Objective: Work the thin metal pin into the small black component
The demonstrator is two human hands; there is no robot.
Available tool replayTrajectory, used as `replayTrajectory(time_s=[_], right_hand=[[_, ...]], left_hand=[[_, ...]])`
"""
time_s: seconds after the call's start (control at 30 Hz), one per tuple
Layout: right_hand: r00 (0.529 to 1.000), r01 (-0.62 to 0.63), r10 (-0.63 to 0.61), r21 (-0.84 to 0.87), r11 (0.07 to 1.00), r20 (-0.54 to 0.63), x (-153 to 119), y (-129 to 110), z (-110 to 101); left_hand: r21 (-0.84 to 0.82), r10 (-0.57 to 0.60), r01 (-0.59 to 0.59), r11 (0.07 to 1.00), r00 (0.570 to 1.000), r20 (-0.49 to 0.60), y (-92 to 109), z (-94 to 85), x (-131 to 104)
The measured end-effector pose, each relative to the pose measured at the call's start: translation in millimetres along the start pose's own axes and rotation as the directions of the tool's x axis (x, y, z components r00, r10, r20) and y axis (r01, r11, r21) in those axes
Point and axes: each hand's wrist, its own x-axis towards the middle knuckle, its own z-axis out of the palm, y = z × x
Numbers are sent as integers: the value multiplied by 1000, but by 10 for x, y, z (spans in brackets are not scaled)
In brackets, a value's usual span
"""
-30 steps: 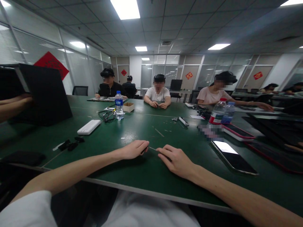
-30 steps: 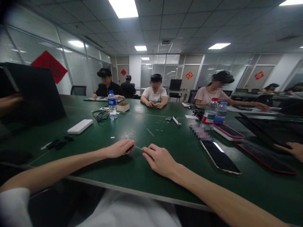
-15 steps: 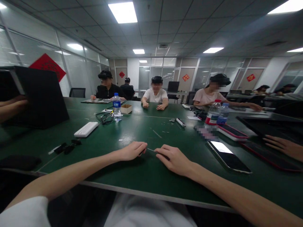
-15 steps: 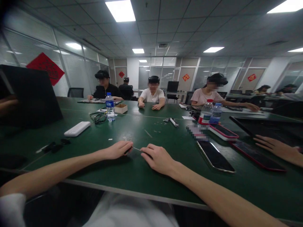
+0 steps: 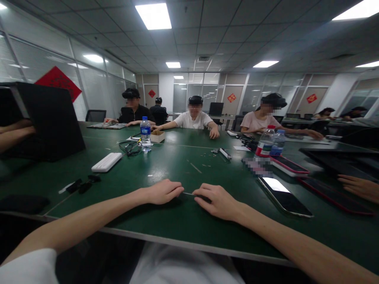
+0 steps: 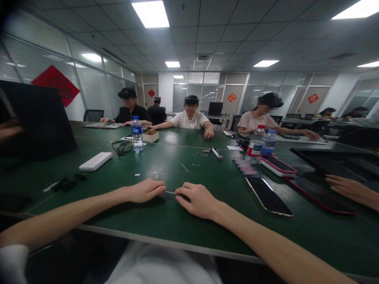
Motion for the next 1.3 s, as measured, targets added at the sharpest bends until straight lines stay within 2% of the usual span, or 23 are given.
replayTrajectory(time_s=[1.1, 1.3], right_hand=[[1000, -9, 9, 4, 1000, 27, 8, -38, -44], [997, 25, -25, -1, 1000, 71, 16, -129, -32]], left_hand=[[-29, 13, -12, 999, 999, 35, 27, -31, -19], [76, 37, -40, 996, 999, 39, 44, -18, -13]])
